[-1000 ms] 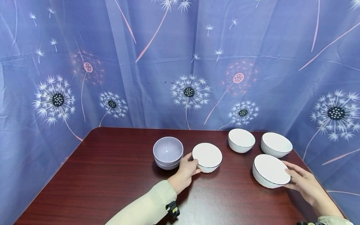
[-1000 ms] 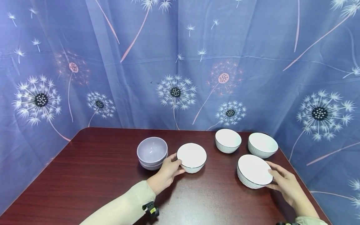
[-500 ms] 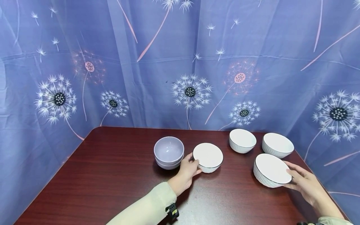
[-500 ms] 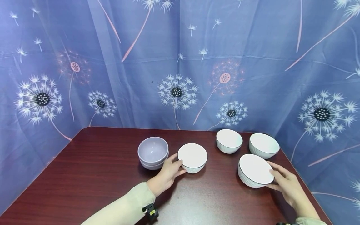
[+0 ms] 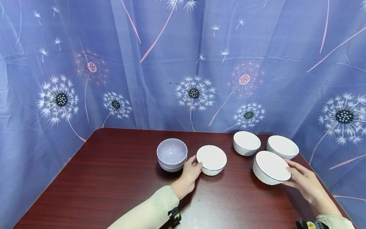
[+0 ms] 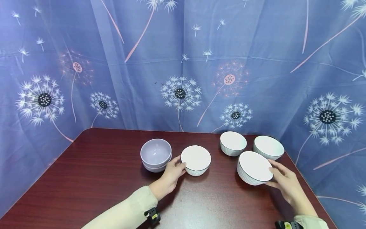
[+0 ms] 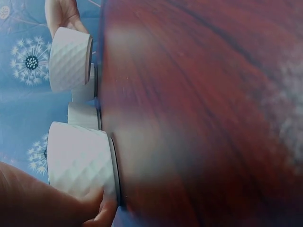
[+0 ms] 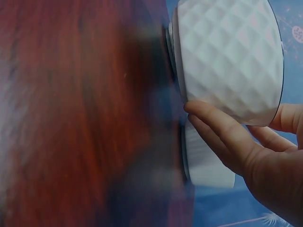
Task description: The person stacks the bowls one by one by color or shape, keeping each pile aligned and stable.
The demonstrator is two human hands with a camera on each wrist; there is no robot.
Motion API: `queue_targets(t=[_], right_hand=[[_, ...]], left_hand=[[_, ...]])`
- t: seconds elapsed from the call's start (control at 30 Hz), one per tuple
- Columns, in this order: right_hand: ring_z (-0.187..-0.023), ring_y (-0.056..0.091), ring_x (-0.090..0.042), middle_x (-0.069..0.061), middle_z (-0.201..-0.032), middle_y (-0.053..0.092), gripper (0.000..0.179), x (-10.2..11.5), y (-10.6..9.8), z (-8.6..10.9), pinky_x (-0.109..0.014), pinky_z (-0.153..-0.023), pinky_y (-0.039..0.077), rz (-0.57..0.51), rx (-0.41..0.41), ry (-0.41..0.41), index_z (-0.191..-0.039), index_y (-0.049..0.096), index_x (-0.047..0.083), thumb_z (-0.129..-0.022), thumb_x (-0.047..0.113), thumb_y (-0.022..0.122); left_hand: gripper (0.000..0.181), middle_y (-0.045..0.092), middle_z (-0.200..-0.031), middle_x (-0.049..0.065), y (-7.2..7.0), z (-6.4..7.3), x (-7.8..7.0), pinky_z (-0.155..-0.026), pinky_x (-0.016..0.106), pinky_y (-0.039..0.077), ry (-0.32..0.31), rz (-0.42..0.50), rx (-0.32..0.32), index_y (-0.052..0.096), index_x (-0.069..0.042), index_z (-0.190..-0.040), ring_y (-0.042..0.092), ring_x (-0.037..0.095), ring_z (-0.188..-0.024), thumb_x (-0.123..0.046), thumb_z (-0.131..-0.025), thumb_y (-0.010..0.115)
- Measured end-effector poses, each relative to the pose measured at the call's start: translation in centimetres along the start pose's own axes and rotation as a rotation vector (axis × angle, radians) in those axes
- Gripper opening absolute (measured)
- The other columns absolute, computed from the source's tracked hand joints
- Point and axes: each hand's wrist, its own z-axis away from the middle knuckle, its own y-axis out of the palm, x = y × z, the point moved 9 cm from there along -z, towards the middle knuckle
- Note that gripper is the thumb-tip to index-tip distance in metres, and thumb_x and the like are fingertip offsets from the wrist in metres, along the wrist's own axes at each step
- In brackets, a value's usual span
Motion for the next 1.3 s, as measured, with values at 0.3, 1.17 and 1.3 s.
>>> queue_targets(t=[0.3, 1.17, 1.3], right_hand=[[-0.087, 0.067, -0.01, 0.009, -0.106, 0.067, 0.044, 0.6, 1.6, -1.1, -0.032, -0.067, 0.058, -0.025, 0.019, -0.023, -0.117, 0.065, 0.028, -0.101, -0.003, 0.038], [-0.088, 0.066, -0.008, 0.007, -0.104, 0.063, 0.03, 2.2, 5.4, -4.5, -0.032, -0.068, 0.058, 0.02, 0.007, 0.0, -0.118, 0.061, 0.026, -0.101, 0.006, 0.047], [-0.087, 0.066, -0.008, 0.008, -0.103, 0.064, 0.029, 2.4, 5.9, -4.9, -0.031, -0.068, 0.058, 0.017, 0.002, 0.005, -0.117, 0.061, 0.026, -0.101, 0.007, 0.047]], left_hand=[[0.053, 0.038, -0.14, 0.035, 0.2, -0.1, -0.5, -0.108, 0.045, 0.035, 0.054, -0.027, 0.028, 0.029, 0.016, -0.141, 0.038, 0.042, -0.132, 0.003, -0.094, 0.048], [0.088, 0.025, -0.151, 0.029, 0.7, -0.5, -0.6, -0.111, 0.044, 0.027, 0.133, -0.159, 0.127, 0.017, 0.005, -0.15, 0.023, 0.037, -0.14, 0.007, -0.08, 0.069], [0.089, 0.025, -0.152, 0.028, 0.7, -0.5, -0.6, -0.111, 0.043, 0.028, 0.132, -0.178, 0.124, 0.019, 0.004, -0.15, 0.025, 0.036, -0.14, 0.008, -0.078, 0.071]])
